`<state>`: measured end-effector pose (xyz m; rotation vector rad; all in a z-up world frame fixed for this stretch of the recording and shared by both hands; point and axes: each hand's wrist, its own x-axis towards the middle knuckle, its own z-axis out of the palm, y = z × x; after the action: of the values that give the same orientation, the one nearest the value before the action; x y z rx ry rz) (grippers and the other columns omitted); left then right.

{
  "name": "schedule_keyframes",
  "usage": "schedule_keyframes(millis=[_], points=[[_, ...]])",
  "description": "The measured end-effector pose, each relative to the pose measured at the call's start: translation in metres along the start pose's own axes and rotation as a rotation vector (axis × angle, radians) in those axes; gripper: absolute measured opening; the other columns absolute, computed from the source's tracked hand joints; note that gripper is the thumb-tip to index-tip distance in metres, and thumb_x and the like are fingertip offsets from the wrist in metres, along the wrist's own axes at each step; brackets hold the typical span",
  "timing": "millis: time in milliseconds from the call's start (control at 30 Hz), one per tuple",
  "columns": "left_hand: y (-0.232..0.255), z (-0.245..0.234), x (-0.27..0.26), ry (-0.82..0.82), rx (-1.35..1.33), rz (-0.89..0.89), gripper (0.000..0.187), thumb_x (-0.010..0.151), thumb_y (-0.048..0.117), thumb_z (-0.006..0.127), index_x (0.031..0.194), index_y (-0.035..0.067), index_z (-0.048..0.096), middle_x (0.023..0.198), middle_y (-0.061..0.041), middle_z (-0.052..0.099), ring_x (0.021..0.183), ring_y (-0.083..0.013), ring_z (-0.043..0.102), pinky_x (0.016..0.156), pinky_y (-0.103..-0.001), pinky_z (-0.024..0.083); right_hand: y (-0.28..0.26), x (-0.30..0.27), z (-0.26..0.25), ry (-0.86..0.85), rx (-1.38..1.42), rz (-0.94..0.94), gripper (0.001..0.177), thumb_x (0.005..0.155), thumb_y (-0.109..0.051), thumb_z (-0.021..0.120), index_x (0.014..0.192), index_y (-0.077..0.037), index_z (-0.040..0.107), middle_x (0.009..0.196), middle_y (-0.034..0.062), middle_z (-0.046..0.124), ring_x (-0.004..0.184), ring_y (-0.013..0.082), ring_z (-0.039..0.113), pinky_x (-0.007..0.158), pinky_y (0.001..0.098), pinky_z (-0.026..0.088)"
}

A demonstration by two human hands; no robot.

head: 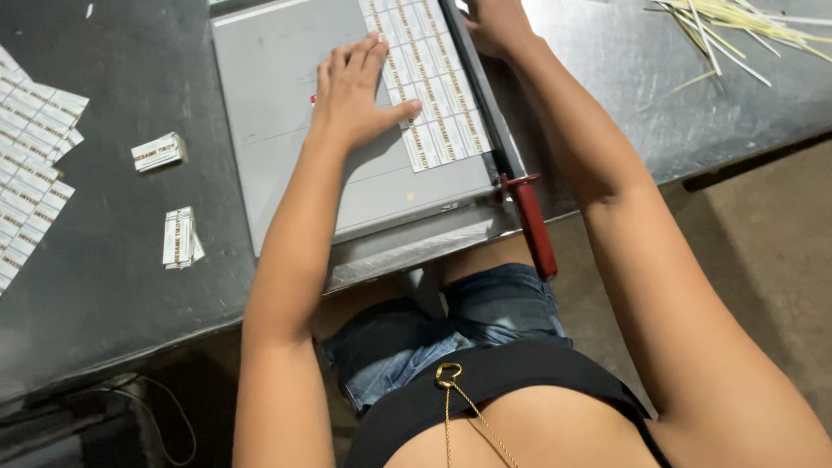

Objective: The person uses a manual paper cutter to slice a large sheet of printed labels into smaller strips. They align the paper on the cutting board, press down the lever to cut, and then separate the cut strips. The process is repeated multiple times to produce a stack of individual label strips.

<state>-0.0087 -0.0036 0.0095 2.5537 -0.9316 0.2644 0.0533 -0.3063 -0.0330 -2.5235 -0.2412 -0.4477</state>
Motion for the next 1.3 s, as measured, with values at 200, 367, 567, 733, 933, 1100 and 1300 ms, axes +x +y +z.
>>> schedule_keyframes(millis=[200,367,567,733,933,1100,1300], points=[[-0.008,0.008,0.001,0.007,0.006,-0.005,0.108,0.075,0.063,0.078,0.154,0.001,0.039,0.16,-0.018,0.037,0.144,-0.0353,0.029,0.118,-0.052,0.019,0.023,-0.066,-0.036,0.144,-0.06,-0.302,0.041,0.094,0.007,0.063,0.134,-0.003,0.061,0.142,0.021,0.056,0.134,0.0415,0.054,0.112,0.0537,0.048],[-0.003,0.003,-0.001,0.02,-0.003,0.024,0.102,0.078,0.06,0.077,0.152,-0.001,0.041,0.16,-0.017,0.04,0.142,-0.0349,0.032,0.119,-0.054,0.019,-0.075,-0.253,-0.109,0.188,-0.137,-0.391,0.057,0.089,-0.001,0.063,0.145,-0.008,0.057,0.15,0.0196,0.051,0.138,0.0407,0.05,0.118,0.0502,0.04],[0.009,-0.008,-0.008,-0.044,-0.023,-0.034,0.094,0.079,0.061,0.073,0.152,0.009,0.045,0.156,-0.01,0.045,0.143,-0.0347,0.032,0.121,-0.055,0.017,-0.115,-0.323,-0.085,0.283,-0.232,-0.435,0.051,0.084,-0.017,0.086,0.132,-0.011,0.071,0.145,0.0168,0.06,0.131,0.0368,0.053,0.111,0.048,0.042],[0.001,-0.003,-0.002,0.033,0.014,0.025,0.1,0.077,0.064,0.074,0.15,0.003,0.045,0.157,-0.014,0.042,0.14,-0.0349,0.034,0.116,-0.053,0.021,-0.115,-0.304,-0.106,0.311,-0.117,-0.548,0.05,0.078,-0.018,0.085,0.126,-0.009,0.072,0.132,0.013,0.066,0.115,0.0328,0.062,0.099,0.0475,0.045],[-0.006,0.007,-0.002,0.029,0.024,0.013,0.101,0.078,0.065,0.075,0.151,0.002,0.045,0.158,-0.014,0.041,0.14,-0.0346,0.034,0.119,-0.052,0.02,-0.124,-0.248,-0.122,0.63,0.062,-0.51,0.04,0.089,-0.014,0.082,0.125,-0.002,0.069,0.124,0.0204,0.061,0.111,0.0385,0.059,0.088,0.0396,0.062],[-0.002,0.003,-0.005,0.062,0.016,0.028,0.101,0.073,0.064,0.079,0.148,0.002,0.049,0.155,-0.014,0.044,0.138,-0.0334,0.036,0.117,-0.051,0.021,-0.123,-0.184,-0.13,0.692,0.301,-0.564,0.046,0.106,-0.015,0.066,0.145,-0.009,0.043,0.138,0.0109,0.053,0.114,0.0207,0.062,0.093,0.0352,0.055],[0.001,-0.003,-0.008,0.085,-0.043,0.136,0.082,0.079,0.058,0.078,0.14,0.006,0.06,0.148,-0.009,0.055,0.135,-0.0339,0.04,0.118,-0.051,0.023,-0.124,-0.165,-0.125,0.699,0.324,-0.633,0.052,0.117,-0.012,0.05,0.16,-0.017,0.022,0.151,0.0048,0.051,0.122,0.0186,0.058,0.104,0.0333,0.048]])
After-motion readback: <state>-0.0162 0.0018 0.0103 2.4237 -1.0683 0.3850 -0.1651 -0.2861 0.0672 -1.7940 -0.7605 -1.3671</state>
